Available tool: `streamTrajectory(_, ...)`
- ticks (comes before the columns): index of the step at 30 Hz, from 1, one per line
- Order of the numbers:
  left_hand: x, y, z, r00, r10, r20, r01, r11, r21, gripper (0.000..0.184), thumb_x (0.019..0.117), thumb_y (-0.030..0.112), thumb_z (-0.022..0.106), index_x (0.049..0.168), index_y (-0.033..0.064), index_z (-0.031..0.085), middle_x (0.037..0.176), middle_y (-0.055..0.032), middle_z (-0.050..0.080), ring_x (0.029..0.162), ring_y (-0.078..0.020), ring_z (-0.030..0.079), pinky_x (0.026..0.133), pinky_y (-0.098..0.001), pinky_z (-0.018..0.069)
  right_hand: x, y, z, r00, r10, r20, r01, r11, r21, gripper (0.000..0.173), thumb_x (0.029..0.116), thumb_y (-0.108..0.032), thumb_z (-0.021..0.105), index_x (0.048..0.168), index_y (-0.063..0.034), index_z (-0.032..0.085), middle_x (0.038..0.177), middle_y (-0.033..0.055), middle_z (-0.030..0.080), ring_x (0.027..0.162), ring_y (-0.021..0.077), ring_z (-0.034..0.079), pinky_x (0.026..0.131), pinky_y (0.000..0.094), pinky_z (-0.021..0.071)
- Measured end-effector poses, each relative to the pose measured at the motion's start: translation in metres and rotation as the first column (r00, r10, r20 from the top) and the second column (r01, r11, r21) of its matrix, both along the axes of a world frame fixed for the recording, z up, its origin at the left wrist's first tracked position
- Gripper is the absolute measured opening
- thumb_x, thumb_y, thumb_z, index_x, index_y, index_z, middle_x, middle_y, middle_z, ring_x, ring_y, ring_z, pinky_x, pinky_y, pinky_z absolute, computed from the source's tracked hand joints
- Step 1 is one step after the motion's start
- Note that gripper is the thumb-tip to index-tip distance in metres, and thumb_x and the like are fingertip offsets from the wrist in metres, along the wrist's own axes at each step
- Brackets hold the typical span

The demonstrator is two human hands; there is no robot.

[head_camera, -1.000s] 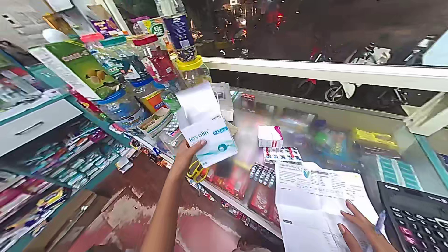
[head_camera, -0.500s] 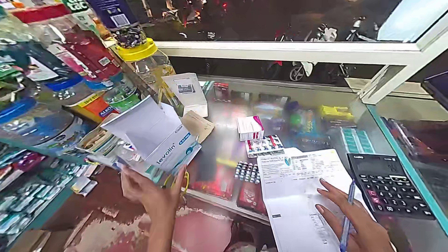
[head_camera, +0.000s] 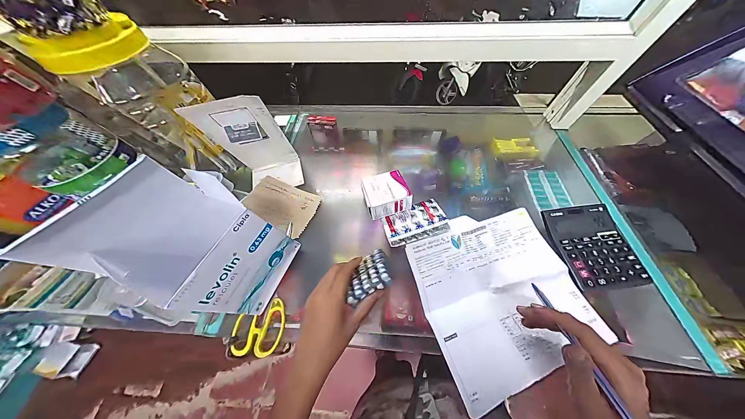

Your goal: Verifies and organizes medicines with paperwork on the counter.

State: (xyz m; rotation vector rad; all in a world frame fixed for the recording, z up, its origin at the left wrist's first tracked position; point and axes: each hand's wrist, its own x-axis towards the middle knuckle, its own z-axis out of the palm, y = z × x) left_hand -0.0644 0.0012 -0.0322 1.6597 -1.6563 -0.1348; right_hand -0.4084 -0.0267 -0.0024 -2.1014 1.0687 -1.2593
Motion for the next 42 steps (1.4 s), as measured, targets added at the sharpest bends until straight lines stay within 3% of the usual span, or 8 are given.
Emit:
streamTrajectory(3, 0.001, 0.023, 0.004, 0.857, 0.057, -0.512, -0.031, 0.998, 0.059, 0.056, 0.0834, 0.039, 0.078, 0.123, 0.0015, 0.066, 0.108, -0.0013, 0.073, 0.094, -0.0037, 0.07, 0.081, -0.0209, 0.0598, 0.004, -0.004, 0.001, 0.998, 0.059, 0.017, -0.059, 0.998, 0.029, 0.041, 0.1096, -0.046, 0.04, 0.132, -0.0224, 0.064, 0.115, -0.0078, 0.075, 0.103, 0.0012, 0.07, 0.093, 0.0213, 0.0563)
streamTrajectory(6, -0.015, 0.041, 0.013, 0.388, -0.003, -0.922, 0.174, 0.982, 0.07, 0.044, 0.0928, 0.045, 0.07, 0.123, 0.0135, 0.064, 0.106, 0.0078, 0.075, 0.095, -0.0033, 0.071, 0.086, -0.0245, 0.0599, 0.017, -0.014, 0.006, 0.988, 0.143, -0.06, -0.144, 0.989, -0.02, 0.039, 0.1109, -0.041, 0.039, 0.13, -0.0161, 0.062, 0.111, -0.0014, 0.076, 0.104, 0.002, 0.071, 0.092, 0.0193, 0.0564)
streamTrajectory(13, -0.06, 0.053, 0.013, -0.415, -0.135, -0.9, 0.463, 0.82, -0.336, 0.05, 0.0986, 0.049, 0.055, 0.132, 0.0144, 0.069, 0.127, -0.007, 0.072, 0.116, -0.017, 0.069, 0.099, -0.0332, 0.0553, 0.026, -0.027, 0.022, 0.931, 0.324, -0.167, -0.335, 0.941, -0.042, 0.027, 0.1065, -0.027, 0.056, 0.127, -0.0112, 0.063, 0.12, 0.0041, 0.072, 0.118, 0.0029, 0.064, 0.102, 0.0164, 0.0485)
streamTrajectory(16, -0.078, 0.057, 0.009, -0.233, -0.233, -0.944, 0.49, 0.81, -0.321, 0.059, 0.0969, 0.058, 0.057, 0.14, 0.0167, 0.06, 0.134, -0.0095, 0.067, 0.115, -0.0216, 0.068, 0.097, -0.0353, 0.0562, 0.031, -0.024, 0.026, 0.881, 0.446, -0.157, -0.45, 0.893, 0.015, 0.032, 0.1027, -0.032, 0.063, 0.124, -0.0085, 0.063, 0.122, 0.0077, 0.072, 0.122, 0.0062, 0.062, 0.106, 0.0197, 0.0459)
streamTrajectory(20, -0.103, 0.057, 0.024, 0.427, -0.289, -0.857, 0.35, 0.926, -0.138, 0.045, 0.0911, 0.03, 0.076, 0.13, 0.0129, 0.061, 0.118, 0.0019, 0.073, 0.106, -0.0038, 0.069, 0.092, -0.0232, 0.0573, 0.03, -0.027, 0.034, 0.805, 0.578, -0.134, -0.567, 0.816, 0.113, 0.04, 0.1004, -0.038, 0.064, 0.123, -0.0044, 0.064, 0.124, 0.0138, 0.072, 0.124, 0.0097, 0.063, 0.104, 0.0199, 0.0475)
streamTrajectory(23, -0.111, 0.055, 0.029, 0.815, -0.243, -0.526, 0.225, 0.969, -0.099, 0.056, 0.0791, 0.032, 0.088, 0.122, 0.0023, 0.067, 0.122, -0.0111, 0.072, 0.128, -0.0183, 0.062, 0.109, -0.0346, 0.0508, 0.02, -0.028, 0.039, 0.764, 0.639, 0.088, -0.623, 0.695, 0.36, 0.05, 0.103, -0.038, 0.059, 0.132, 0.0022, 0.063, 0.128, 0.0181, 0.07, 0.117, 0.0141, 0.07, 0.098, 0.028, 0.058)
streamTrajectory(28, -0.123, 0.051, 0.039, 0.934, -0.228, -0.276, 0.197, 0.971, -0.135, 0.054, 0.0815, 0.029, 0.085, 0.125, 0.0059, 0.065, 0.123, -0.0098, 0.071, 0.121, -0.0122, 0.065, 0.105, -0.0272, 0.0511, 0.022, -0.026, 0.039, 0.689, 0.63, 0.357, -0.711, 0.493, 0.501, 0.052, 0.1015, -0.024, 0.063, 0.14, 0.0094, 0.053, 0.131, 0.0157, 0.069, 0.115, 0.0138, 0.07, 0.092, 0.0302, 0.0618)
streamTrajectory(42, -0.13, 0.041, 0.037, 0.923, -0.255, -0.288, 0.215, 0.963, -0.162, 0.053, 0.0797, 0.024, 0.087, 0.125, 0.0049, 0.067, 0.129, -0.0101, 0.069, 0.125, -0.0133, 0.063, 0.108, -0.0271, 0.0503, 0.02, -0.034, 0.046, 0.75, 0.515, 0.416, -0.66, 0.538, 0.524, 0.035, 0.0986, -0.007, 0.063, 0.133, 0.0004, 0.063, 0.118, 0.0013, 0.075, 0.101, 0.0052, 0.073, 0.086, 0.0227, 0.0618)
